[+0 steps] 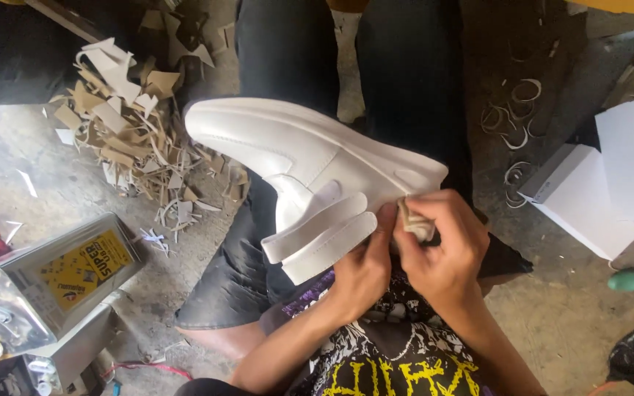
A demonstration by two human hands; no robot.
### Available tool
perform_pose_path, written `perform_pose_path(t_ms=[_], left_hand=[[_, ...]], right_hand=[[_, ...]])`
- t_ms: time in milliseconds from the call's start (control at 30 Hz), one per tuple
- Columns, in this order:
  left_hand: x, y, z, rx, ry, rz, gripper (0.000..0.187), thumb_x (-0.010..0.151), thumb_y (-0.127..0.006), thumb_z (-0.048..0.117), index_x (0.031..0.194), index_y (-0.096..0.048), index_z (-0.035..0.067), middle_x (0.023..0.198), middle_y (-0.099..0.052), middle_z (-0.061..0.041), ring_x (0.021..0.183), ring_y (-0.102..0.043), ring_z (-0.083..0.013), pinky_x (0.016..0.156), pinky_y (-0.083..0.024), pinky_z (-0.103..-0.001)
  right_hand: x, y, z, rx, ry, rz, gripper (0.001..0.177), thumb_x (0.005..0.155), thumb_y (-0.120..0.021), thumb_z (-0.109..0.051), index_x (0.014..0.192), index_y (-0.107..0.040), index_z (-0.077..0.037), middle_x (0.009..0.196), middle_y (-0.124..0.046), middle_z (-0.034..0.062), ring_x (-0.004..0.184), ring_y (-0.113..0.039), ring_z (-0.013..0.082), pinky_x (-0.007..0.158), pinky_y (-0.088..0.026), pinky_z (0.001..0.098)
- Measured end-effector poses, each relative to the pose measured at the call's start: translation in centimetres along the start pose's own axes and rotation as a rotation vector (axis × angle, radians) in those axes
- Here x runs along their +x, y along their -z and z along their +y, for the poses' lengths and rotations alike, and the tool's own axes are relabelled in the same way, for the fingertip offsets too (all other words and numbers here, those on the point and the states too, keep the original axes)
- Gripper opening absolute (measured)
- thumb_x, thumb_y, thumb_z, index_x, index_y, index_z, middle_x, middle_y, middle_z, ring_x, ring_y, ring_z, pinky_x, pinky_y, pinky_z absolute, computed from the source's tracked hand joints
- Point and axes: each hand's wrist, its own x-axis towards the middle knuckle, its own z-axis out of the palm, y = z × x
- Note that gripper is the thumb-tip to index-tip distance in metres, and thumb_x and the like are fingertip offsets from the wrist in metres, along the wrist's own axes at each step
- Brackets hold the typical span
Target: A person is cleaning or finishing a white leather shoe using a small cleaning block, rotating the shoe to reach all surfaces.
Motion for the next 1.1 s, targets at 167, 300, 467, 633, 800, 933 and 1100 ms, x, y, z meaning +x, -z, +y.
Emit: perform_pose_path(t_ms=[167,300,467,633,800,933,1100], left_hand=[[0.3,0.2,0.1,-0.023,0.047,-0.02,0.036,0.101,-0.058,0.028,0.071,-0.047,0.013,0.059,-0.045,0.0,0.054,-0.038,-0.0088,0.054,-0.033,-0.031],[0.4,0.1,0.5,-0.041,0.073,-0.032,0.041,0.101,-0.057,0.031,0.067,-0.043,0.015,0.056,-0.041,0.001,0.051,-0.035,-0.0092,0.052,-0.03,-0.031],[0.5,1.0,0.9,-0.06,0.108,-0.047,0.046,0.101,-0.057,0.035,0.063,-0.039,0.018,0.053,-0.037,0.003,0.048,-0.032,-0.0097,0.049,-0.027,-0.032],[0.2,2.1,1.2,-0.085,0.139,-0.076,0.051,0.101,-0.056,0.039,0.058,-0.036,0.02,0.05,-0.033,0.005,0.045,-0.029,-0.0101,0.047,-0.024,-0.032],[0.2,2.3,0.8,-0.122,0.133,-0.069,0.05,0.102,-0.058,0.034,0.058,-0.038,0.021,0.052,-0.037,0.005,0.046,-0.033,-0.0112,0.049,-0.026,-0.03],[0.5,1.7,0.9,-0.119,0.124,-0.076,0.046,0.104,-0.056,0.029,0.061,-0.043,0.019,0.054,-0.041,0.004,0.047,-0.037,-0.0111,0.048,-0.029,-0.029],[0.7,1.1,0.9,-0.252,0.147,0.106,0.015,0.093,-0.072,0.023,0.094,-0.064,0.01,0.094,-0.07,-0.007,0.093,-0.068,-0.0192,0.093,-0.057,-0.033]], right_hand=[[0.8,-0.4,0.3,-0.027,0.021,0.031,0.004,0.09,-0.076,0.003,0.09,-0.072,0.001,0.074,-0.063,0.0108,0.062,-0.062,0.0281,0.057,-0.049,0.0368],[1.3,-0.2,0.3,-0.03,0.029,0.04,0.008,0.087,-0.076,0.006,0.088,-0.071,0.001,0.072,-0.062,0.0105,0.06,-0.061,0.0286,0.059,-0.05,0.0367],[1.3,-0.4,0.1,0.014,0.031,0.016,0.006,0.087,-0.073,0.006,0.088,-0.07,0.001,0.071,-0.062,0.0095,0.06,-0.06,0.0245,0.056,-0.05,0.0347],[0.4,2.0,1.3,0.412,-0.499,-0.018,0.014,0.088,-0.072,-0.002,0.1,-0.066,0.001,0.089,-0.067,0.0146,0.079,-0.061,0.017,0.063,-0.052,0.0297],[1.3,3.3,0.2,0.512,-0.518,0.028,0.015,0.092,-0.062,-0.01,0.102,-0.052,-0.005,0.092,-0.057,0.0094,0.073,-0.055,0.0166,0.06,-0.048,0.0252],[1.3,2.7,-0.2,0.489,-0.443,-0.205,0.013,0.094,-0.061,-0.001,0.105,-0.058,0.005,0.095,-0.066,0.0159,0.073,-0.068,0.0218,0.06,-0.056,0.0243],[1.6,2.9,-0.4,0.445,-0.669,-0.099,0.017,0.098,-0.06,-0.012,0.107,-0.061,0.003,0.088,-0.066,0.0118,0.074,-0.061,0.017,0.065,-0.051,0.0238]])
